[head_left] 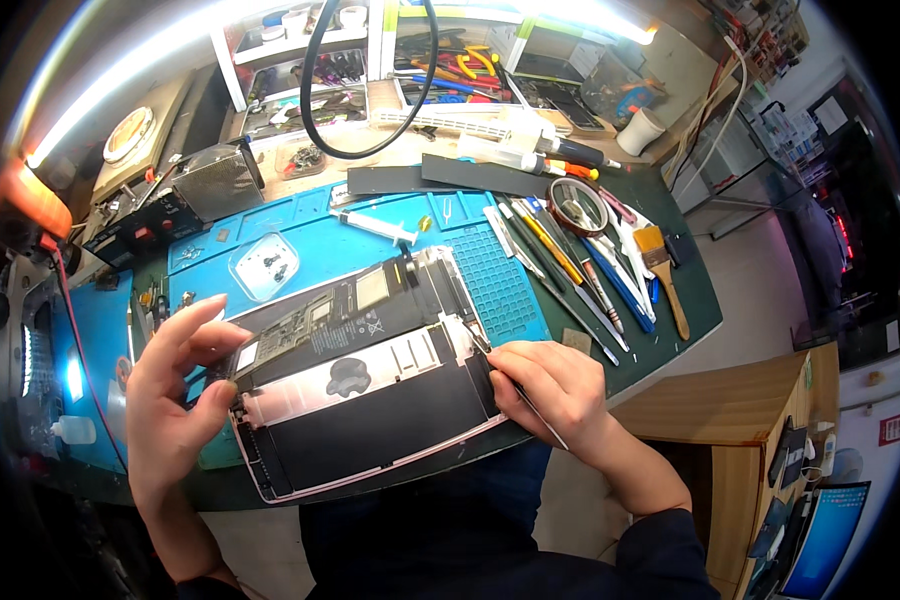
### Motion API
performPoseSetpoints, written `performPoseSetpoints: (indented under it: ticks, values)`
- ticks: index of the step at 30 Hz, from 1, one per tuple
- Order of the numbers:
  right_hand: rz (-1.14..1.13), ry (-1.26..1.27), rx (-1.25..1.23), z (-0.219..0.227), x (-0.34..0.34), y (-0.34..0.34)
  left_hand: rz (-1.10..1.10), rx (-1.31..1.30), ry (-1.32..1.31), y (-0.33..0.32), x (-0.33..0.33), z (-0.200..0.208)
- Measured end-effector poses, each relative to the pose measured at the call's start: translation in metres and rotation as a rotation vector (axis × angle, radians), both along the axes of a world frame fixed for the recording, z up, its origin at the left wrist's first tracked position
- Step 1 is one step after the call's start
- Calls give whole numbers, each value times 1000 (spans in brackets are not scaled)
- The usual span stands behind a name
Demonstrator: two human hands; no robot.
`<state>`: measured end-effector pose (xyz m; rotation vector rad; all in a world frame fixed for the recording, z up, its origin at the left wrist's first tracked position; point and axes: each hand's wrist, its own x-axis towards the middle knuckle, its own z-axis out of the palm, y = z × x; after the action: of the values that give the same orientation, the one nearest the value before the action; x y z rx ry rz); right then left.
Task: The person disassembles a pink tablet, removes the battery, and compares it with a silver tablet. They then reassemble the pink tablet, securing internal components and closing the back cover.
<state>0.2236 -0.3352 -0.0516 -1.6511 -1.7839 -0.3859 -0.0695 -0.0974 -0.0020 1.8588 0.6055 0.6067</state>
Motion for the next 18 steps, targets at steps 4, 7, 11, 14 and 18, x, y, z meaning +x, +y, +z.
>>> performPoseSetpoints:
  ticks: [4,7,11,14,18]
  values:
    - [22,42,7,0,1,0,-93,-184,-26,-1,-6,6]
    - [31,78,12,1,2,-4,-138,-327,-29,-7,-11,6]
    - [29,143,34,3,2,-11,-171,-458,3,-17,-19,5]
    - [25,202,56,6,-3,-20,-158,-582,37,-23,-26,3]
    - [152,222,42,5,-6,-25,-153,-696,43,-33,-27,1]
